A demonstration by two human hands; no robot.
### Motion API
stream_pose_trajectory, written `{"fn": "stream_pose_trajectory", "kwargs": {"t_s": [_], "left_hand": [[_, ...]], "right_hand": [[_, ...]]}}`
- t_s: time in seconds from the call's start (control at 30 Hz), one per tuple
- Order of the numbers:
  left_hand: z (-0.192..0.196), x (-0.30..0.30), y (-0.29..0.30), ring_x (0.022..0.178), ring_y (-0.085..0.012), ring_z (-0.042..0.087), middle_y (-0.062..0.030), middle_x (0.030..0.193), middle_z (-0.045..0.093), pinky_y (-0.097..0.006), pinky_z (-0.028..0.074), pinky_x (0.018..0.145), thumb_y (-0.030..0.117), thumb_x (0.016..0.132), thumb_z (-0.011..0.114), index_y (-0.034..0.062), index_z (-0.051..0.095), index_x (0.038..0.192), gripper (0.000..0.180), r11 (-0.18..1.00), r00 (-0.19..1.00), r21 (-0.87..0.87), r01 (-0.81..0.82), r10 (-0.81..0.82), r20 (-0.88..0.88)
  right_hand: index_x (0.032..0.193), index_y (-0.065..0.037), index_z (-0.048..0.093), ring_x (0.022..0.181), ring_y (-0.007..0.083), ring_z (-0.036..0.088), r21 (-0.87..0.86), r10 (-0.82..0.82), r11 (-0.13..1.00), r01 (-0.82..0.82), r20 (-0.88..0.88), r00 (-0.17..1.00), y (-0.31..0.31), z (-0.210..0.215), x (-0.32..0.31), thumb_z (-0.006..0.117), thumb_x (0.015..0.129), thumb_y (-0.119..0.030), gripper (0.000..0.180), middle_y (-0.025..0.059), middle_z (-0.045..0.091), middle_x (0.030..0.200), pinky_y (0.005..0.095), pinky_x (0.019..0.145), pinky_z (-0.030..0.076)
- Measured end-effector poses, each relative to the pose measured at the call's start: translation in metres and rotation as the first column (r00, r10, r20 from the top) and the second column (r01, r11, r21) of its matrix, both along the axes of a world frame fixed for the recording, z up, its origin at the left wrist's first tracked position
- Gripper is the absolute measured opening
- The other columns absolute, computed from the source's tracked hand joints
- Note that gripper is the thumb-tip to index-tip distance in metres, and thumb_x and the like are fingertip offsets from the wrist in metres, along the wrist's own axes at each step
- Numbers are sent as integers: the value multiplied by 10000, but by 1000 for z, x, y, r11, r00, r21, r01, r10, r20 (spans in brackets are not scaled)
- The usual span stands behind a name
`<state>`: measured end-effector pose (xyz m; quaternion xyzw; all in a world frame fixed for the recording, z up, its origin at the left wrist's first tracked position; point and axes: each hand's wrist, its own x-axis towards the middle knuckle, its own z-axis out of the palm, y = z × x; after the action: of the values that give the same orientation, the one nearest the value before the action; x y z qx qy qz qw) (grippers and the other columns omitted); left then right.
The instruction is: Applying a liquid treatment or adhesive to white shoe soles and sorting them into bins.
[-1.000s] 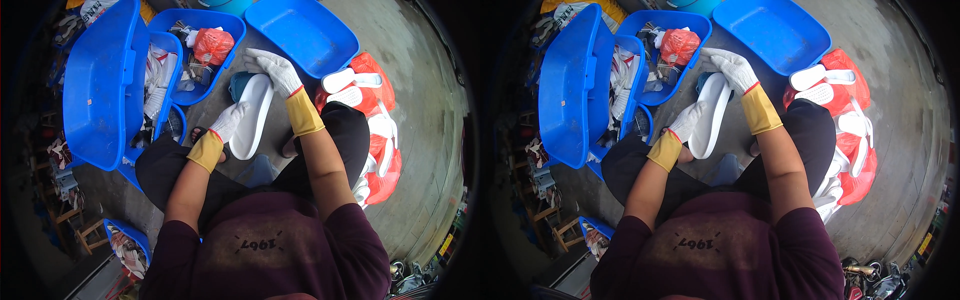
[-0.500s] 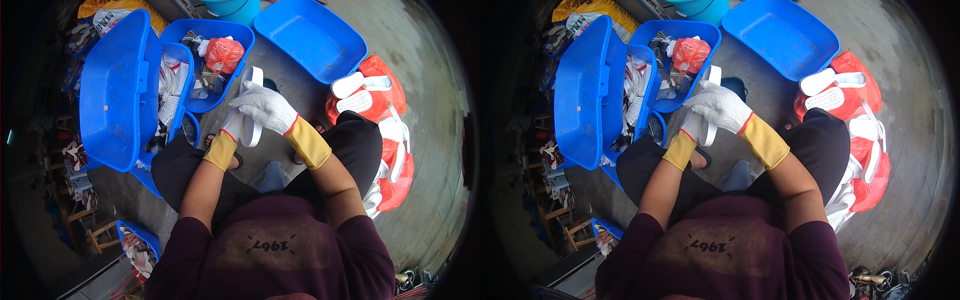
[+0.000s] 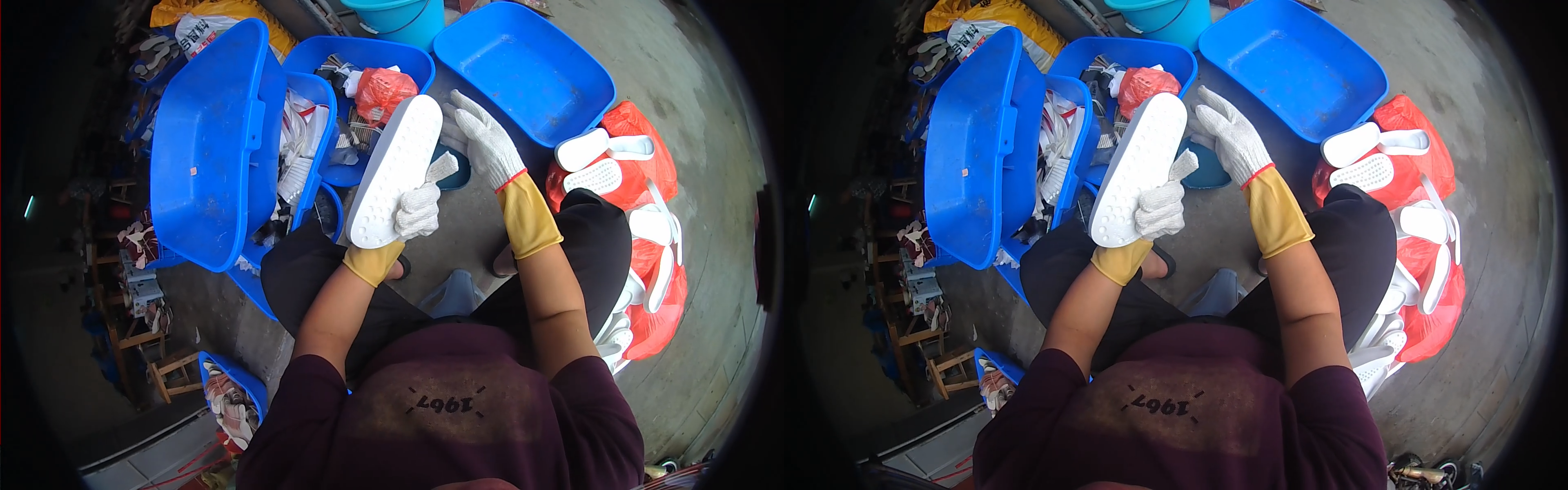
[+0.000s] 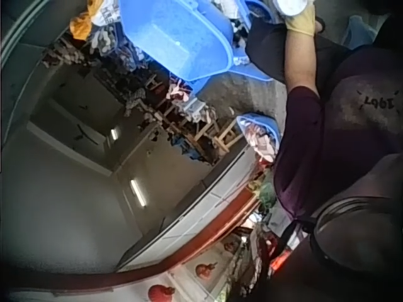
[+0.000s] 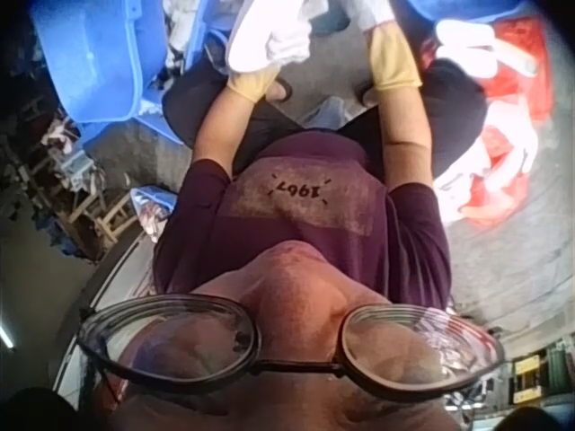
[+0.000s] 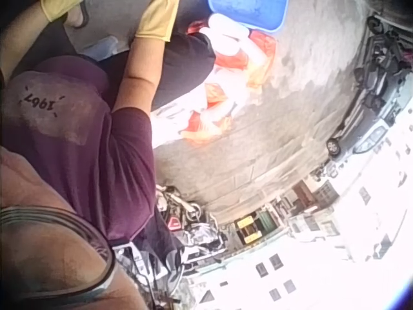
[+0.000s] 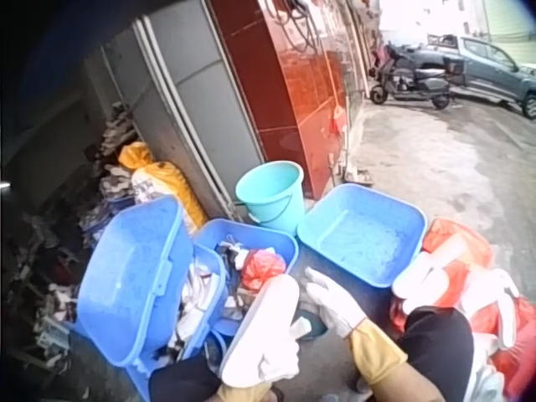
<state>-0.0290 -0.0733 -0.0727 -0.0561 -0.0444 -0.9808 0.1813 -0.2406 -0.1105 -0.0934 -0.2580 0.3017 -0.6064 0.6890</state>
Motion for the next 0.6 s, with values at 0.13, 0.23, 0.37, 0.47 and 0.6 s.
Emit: {"fn": "stream_pose_trajectory", "kwargs": {"t_s": [0.13,0.23,0.37,0.47,0.6], "left_hand": [[14,5,27,434,-124,416,19,645,457,-284,371,492,581,1055,428,-14,395,1552,776,1000,966,7,7,-9,260],[13,11,31,519,-130,511,-13,724,554,-242,340,565,503,1073,434,-18,386,1559,714,1000,970,29,-2,-5,244],[1,26,21,798,-278,657,-203,1180,650,-359,541,679,582,1045,442,-25,333,1600,830,988,975,132,-76,46,220],[10,43,6,1307,-549,544,-309,1558,445,-657,515,1054,633,993,502,15,322,1618,897,960,986,246,-133,104,127],[25,48,6,1498,-553,330,-283,1665,305,-720,321,1190,749,978,431,47,286,1641,976,911,884,19,-413,395,251]], "right_hand": [[1549,27,417,1276,242,641,-158,234,967,-199,245,941,9,9,5,732,989,-265,705,158,609,1437,394,1104,519],[1522,24,446,1297,239,630,-221,382,915,-337,204,901,7,13,1,715,997,-234,644,133,627,1413,409,1113,507],[1448,45,522,1222,253,681,-255,390,905,-341,175,904,0,9,-6,699,988,-145,529,157,678,1337,396,1075,543],[1418,67,540,1210,275,692,-306,353,912,-274,240,904,-5,3,-6,670,998,-85,465,182,685,1322,417,1080,553],[1390,49,549,1221,319,684,-134,198,977,-163,314,929,-1,-3,-14,692,987,-99,452,200,676,1326,477,1098,548]]}}
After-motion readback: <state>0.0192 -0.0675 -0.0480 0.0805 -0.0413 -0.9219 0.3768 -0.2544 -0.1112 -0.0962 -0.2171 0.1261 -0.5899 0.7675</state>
